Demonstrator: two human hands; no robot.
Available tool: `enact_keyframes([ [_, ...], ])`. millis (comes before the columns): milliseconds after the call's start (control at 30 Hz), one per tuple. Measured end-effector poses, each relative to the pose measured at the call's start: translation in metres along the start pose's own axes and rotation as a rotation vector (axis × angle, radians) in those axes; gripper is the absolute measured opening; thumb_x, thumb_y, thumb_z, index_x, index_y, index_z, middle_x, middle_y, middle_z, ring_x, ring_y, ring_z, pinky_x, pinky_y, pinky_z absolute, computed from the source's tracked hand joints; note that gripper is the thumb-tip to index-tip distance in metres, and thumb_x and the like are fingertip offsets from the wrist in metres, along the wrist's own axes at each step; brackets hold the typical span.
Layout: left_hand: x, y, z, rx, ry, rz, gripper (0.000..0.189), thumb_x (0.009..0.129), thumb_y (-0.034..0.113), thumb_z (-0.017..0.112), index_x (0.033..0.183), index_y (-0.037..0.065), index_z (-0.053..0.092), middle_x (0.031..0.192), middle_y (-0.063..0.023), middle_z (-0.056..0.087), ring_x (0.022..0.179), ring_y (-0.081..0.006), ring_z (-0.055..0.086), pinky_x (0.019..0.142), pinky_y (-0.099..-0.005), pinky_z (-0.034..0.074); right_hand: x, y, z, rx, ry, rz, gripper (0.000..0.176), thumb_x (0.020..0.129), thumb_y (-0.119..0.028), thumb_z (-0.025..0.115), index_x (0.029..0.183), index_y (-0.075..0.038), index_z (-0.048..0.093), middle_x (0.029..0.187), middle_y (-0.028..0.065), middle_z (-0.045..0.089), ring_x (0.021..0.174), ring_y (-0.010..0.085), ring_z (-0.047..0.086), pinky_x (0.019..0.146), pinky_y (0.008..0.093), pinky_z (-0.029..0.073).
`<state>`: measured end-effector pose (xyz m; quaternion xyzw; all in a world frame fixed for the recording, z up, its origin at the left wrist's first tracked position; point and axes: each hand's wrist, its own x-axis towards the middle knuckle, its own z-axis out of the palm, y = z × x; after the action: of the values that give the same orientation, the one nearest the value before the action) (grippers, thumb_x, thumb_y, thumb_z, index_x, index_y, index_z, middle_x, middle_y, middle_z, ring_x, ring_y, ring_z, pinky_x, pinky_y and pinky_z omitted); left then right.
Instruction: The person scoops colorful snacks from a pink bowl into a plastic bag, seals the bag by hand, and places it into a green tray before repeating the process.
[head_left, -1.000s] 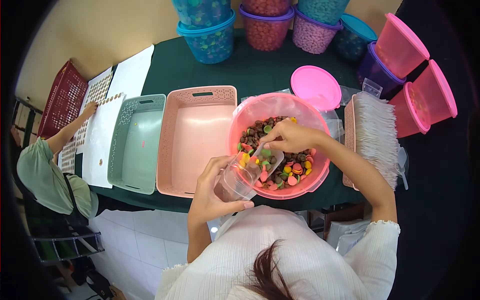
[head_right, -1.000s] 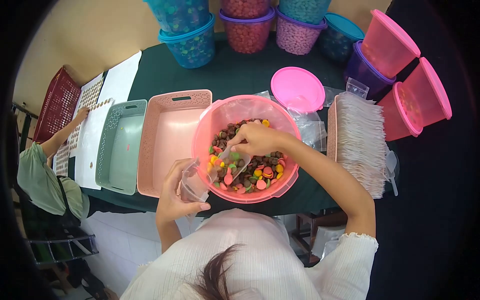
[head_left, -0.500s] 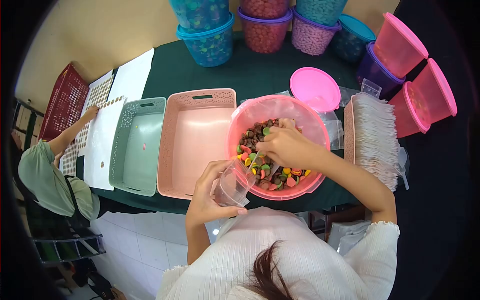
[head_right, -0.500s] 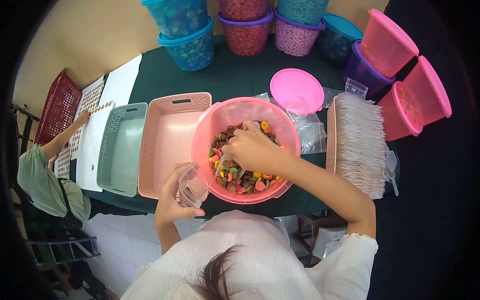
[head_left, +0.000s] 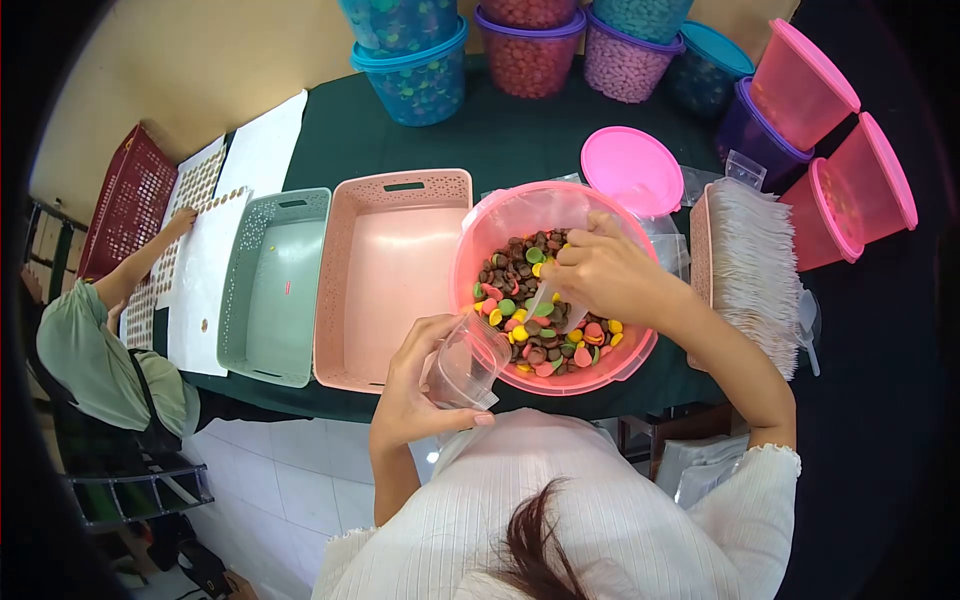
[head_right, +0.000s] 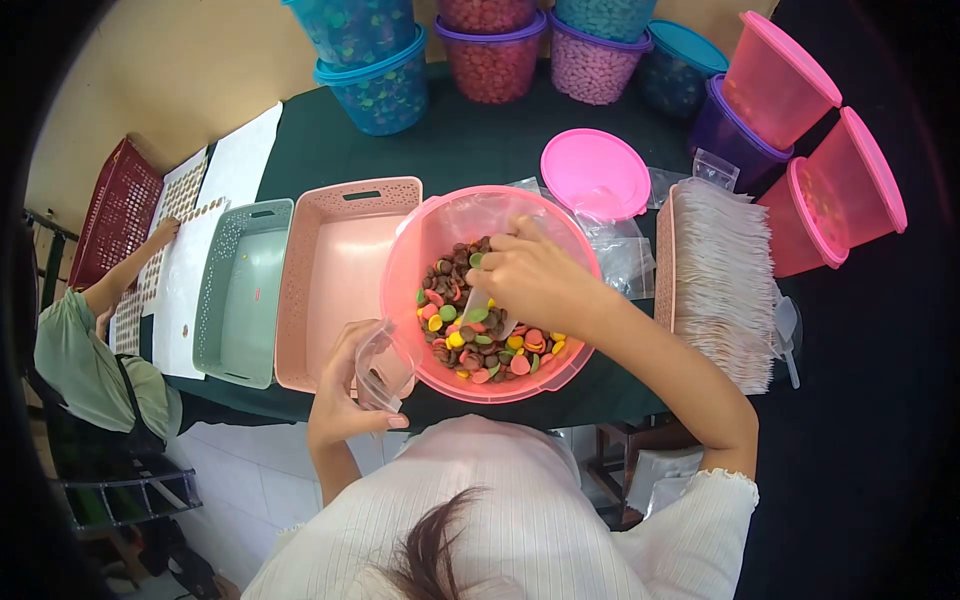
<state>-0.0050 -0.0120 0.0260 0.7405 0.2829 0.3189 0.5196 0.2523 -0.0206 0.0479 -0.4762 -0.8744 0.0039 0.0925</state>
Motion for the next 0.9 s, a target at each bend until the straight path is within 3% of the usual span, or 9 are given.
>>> enact_keyframes([
  [267, 0.000, -0.001, 0.000, -0.013, -0.002, -0.003, 0.087, 0.042, 0.029, 0.081, 0.114, -0.003, 0.045, 0.109, -0.0145, 0.046, 0.103, -0.0255, 0.046, 0.090, -0.0359, 0.035, -0.001, 0.013, 0.012, 0.192, -0.041, 0.031, 0.008, 0.067, -0.015, 0.055, 0.071, -0.011, 0.062, 0.061, 0.0050, 0.056, 0.070, 0.0192, 0.052, 0.071, 0.0358, 0.030],
  [367, 0.001, -0.001, -0.001, -0.004, -0.015, -0.002, 0.086, 0.042, 0.028, 0.081, 0.114, -0.003, 0.045, 0.109, -0.0148, 0.046, 0.103, -0.0255, 0.046, 0.090, -0.0359, 0.035, 0.003, 0.009, 0.022, 0.262, -0.089, -0.004, 0.011, 0.069, -0.014, 0.054, 0.073, -0.011, 0.063, 0.060, 0.0049, 0.055, 0.068, 0.0200, 0.052, 0.070, 0.0359, 0.029],
  [467, 0.000, 0.001, -0.001, -0.004, -0.012, 0.002, 0.086, 0.042, 0.027, 0.081, 0.114, -0.003, 0.045, 0.109, -0.0149, 0.046, 0.103, -0.0254, 0.046, 0.090, -0.0356, 0.035, 0.006, 0.007, 0.029, 0.307, -0.197, -0.037, 0.017, 0.071, -0.014, 0.055, 0.086, -0.012, 0.063, 0.062, 0.0022, 0.054, 0.066, 0.0179, 0.048, 0.070, 0.0364, 0.028],
  [533, 0.000, 0.001, -0.001, -0.002, -0.014, 0.009, 0.086, 0.042, 0.026, 0.082, 0.114, -0.003, 0.044, 0.109, -0.0147, 0.046, 0.103, -0.0253, 0.046, 0.090, -0.0354, 0.035, 0.008, 0.014, 0.029, 0.486, -0.288, 0.034, 0.016, 0.076, -0.016, 0.052, 0.088, -0.011, 0.063, 0.063, 0.0030, 0.054, 0.066, 0.0179, 0.047, 0.070, 0.0365, 0.027],
  [667, 0.000, -0.001, -0.001, 0.000, -0.023, 0.018, 0.086, 0.042, 0.026, 0.082, 0.114, -0.002, 0.045, 0.108, -0.0142, 0.046, 0.103, -0.0251, 0.046, 0.089, -0.0352, 0.035, 0.005, 0.014, 0.028, 0.527, -0.320, 0.083, 0.019, 0.079, -0.016, 0.051, 0.092, -0.009, 0.063, 0.066, 0.0044, 0.057, 0.064, 0.0191, 0.048, 0.074, 0.0390, 0.027],
  [733, 0.000, 0.000, 0.000, -0.009, -0.015, 0.015, 0.086, 0.042, 0.026, 0.082, 0.114, -0.002, 0.045, 0.108, -0.0141, 0.046, 0.102, -0.0251, 0.046, 0.089, -0.0353, 0.035, 0.005, 0.016, 0.029, 0.832, -0.230, 0.155, 0.021, 0.080, -0.015, 0.052, 0.096, -0.007, 0.062, 0.070, 0.0076, 0.060, 0.060, 0.0190, 0.050, 0.071, 0.0382, 0.033],
  [900, 0.001, -0.001, 0.000, -0.001, 0.006, 0.008, 0.087, 0.041, 0.027, 0.082, 0.114, -0.001, 0.045, 0.107, -0.0138, 0.047, 0.101, -0.0254, 0.047, 0.089, -0.0354, 0.035, 0.007, 0.019, 0.033, 0.972, -0.288, 0.194, 0.024, 0.079, -0.012, 0.053, 0.099, -0.002, 0.060, 0.074, 0.0107, 0.062, 0.063, 0.0134, 0.055, 0.062, 0.0291, 0.042],
])
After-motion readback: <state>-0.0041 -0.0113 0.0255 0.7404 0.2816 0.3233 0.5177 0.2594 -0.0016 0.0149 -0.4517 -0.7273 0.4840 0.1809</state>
